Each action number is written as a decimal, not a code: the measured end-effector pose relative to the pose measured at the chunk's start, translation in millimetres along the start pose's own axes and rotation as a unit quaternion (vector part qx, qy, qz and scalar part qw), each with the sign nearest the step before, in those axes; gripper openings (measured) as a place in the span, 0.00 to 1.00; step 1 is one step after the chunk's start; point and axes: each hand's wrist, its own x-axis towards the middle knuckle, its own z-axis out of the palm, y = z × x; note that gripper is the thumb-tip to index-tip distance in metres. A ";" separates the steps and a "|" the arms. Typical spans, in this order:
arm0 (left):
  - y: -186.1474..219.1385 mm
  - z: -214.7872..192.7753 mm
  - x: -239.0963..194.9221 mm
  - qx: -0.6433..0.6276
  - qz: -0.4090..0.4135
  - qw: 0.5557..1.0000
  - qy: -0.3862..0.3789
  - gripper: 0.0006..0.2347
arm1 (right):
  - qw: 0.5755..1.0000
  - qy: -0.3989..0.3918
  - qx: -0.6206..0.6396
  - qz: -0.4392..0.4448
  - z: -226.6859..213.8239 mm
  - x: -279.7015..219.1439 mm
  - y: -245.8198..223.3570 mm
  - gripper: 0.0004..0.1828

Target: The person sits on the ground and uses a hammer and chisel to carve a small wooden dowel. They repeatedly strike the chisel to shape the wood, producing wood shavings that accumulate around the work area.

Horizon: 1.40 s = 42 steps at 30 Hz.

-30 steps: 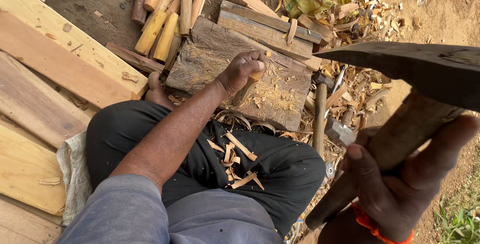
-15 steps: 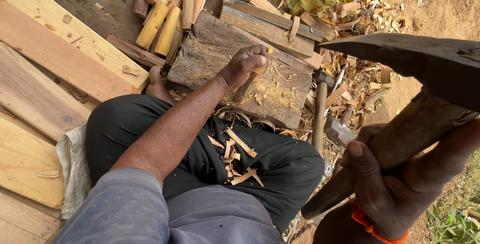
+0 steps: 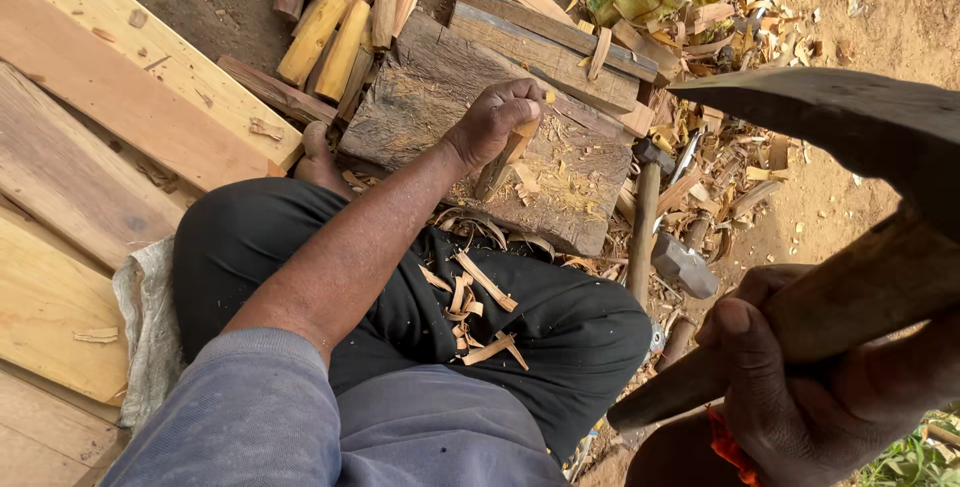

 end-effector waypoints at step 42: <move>-3.1 2.5 -1.9 0.017 0.039 0.997 0.060 0.06 | 0.978 -0.129 -0.132 0.094 39.6 -18.8 64.3 0.46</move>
